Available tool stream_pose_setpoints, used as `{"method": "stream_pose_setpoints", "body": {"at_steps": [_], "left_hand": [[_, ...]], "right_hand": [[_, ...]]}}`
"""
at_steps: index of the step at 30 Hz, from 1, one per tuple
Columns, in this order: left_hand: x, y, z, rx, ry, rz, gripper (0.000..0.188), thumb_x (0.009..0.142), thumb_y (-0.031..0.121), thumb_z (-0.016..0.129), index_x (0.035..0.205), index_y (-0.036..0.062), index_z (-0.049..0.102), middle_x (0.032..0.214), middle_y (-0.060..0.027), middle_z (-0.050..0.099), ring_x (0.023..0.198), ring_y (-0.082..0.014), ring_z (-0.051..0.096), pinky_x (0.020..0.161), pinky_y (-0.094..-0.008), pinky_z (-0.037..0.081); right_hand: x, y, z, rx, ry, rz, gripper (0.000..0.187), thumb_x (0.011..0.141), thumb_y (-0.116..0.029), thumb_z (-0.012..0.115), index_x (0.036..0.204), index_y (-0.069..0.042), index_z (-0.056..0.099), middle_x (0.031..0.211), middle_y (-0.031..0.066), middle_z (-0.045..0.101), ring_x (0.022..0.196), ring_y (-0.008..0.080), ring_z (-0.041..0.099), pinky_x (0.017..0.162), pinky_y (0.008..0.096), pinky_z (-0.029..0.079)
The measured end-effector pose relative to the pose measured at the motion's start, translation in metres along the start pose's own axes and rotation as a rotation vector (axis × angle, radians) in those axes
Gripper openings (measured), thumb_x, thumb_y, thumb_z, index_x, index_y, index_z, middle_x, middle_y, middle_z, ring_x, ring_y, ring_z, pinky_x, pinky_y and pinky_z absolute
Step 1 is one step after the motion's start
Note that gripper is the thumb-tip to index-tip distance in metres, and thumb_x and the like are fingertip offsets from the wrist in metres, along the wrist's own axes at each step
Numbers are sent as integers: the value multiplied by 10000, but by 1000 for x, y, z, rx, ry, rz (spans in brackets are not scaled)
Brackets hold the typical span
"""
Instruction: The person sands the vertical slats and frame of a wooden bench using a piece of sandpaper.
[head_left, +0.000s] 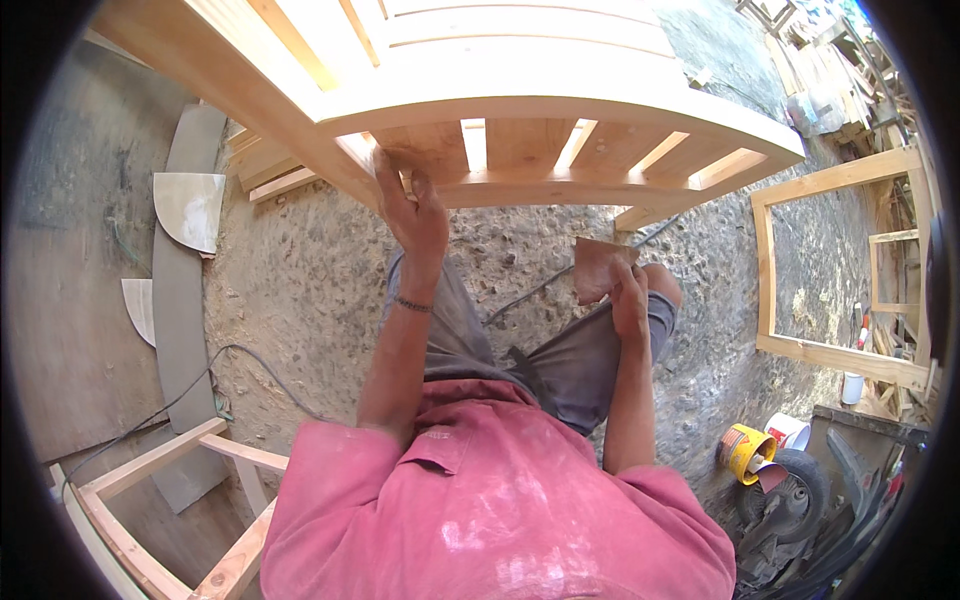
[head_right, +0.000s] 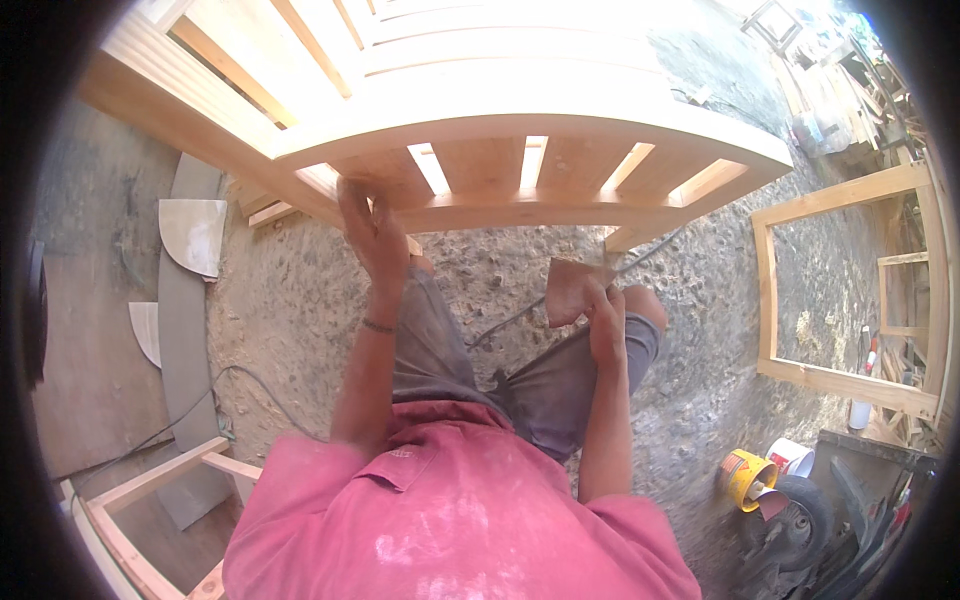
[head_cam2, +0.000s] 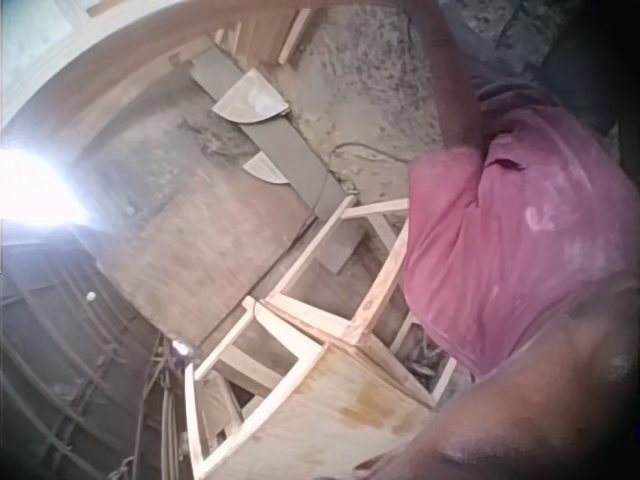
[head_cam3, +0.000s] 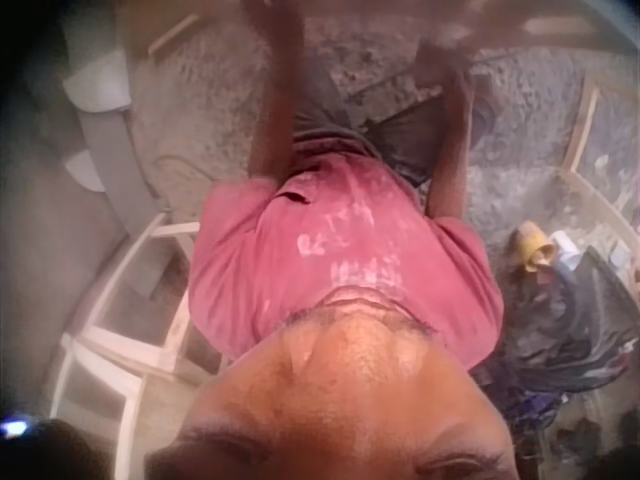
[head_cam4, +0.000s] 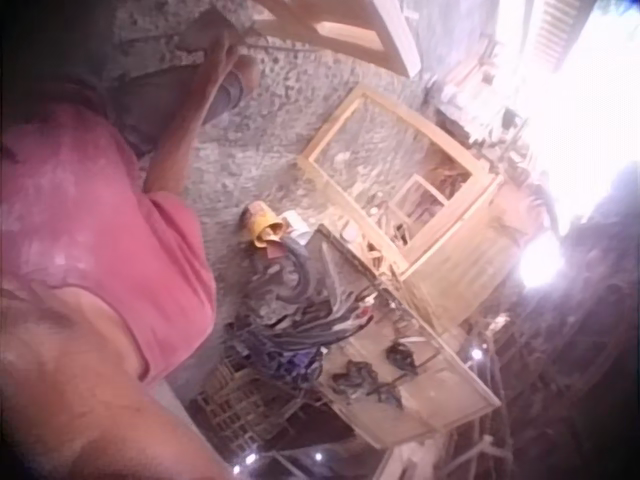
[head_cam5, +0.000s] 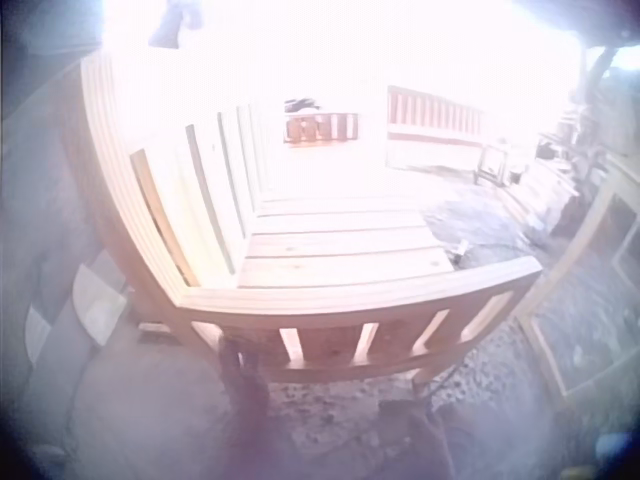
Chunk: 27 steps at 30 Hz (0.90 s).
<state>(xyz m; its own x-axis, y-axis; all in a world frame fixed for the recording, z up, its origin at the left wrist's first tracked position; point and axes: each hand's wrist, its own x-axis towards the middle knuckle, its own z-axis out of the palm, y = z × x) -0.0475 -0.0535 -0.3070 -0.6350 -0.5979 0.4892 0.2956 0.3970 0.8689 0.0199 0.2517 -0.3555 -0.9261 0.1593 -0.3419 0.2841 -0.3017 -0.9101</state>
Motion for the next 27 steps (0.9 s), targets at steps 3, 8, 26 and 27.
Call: {"method": "stream_pose_setpoints", "body": {"at_steps": [3,8,26,27], "left_hand": [[0,3,-2,-61,-11,3,516,969,-26,511,1465,-76,380,1416,-195,540,1317,-273,522,1090,-357,402],[33,54,-4,-363,47,-78,534,966,-71,474,1486,-80,350,1504,-211,447,1415,-287,432,1154,-363,362],[17,23,-25,-141,-25,99,580,901,-177,455,1465,-53,402,1474,-185,492,1406,-281,455,1084,-343,452],[17,24,-26,-131,-23,103,560,909,-148,466,1458,-53,411,1460,-183,509,1391,-278,473,1076,-346,456]], "right_hand": [[3,-3,7,-15,-7,-13,158,997,-241,607,955,-90,583,767,-88,459,645,11,387,563,201,296],[14,10,-12,-118,-50,43,325,988,-275,593,1197,-26,612,1063,6,626,954,90,579,820,281,468],[22,23,-19,-69,-80,20,375,980,-335,627,1210,-40,599,1075,1,619,966,100,585,827,288,475],[24,25,-22,-73,-85,25,368,984,-327,623,1211,-39,596,1075,3,621,964,101,588,828,288,477]]}}
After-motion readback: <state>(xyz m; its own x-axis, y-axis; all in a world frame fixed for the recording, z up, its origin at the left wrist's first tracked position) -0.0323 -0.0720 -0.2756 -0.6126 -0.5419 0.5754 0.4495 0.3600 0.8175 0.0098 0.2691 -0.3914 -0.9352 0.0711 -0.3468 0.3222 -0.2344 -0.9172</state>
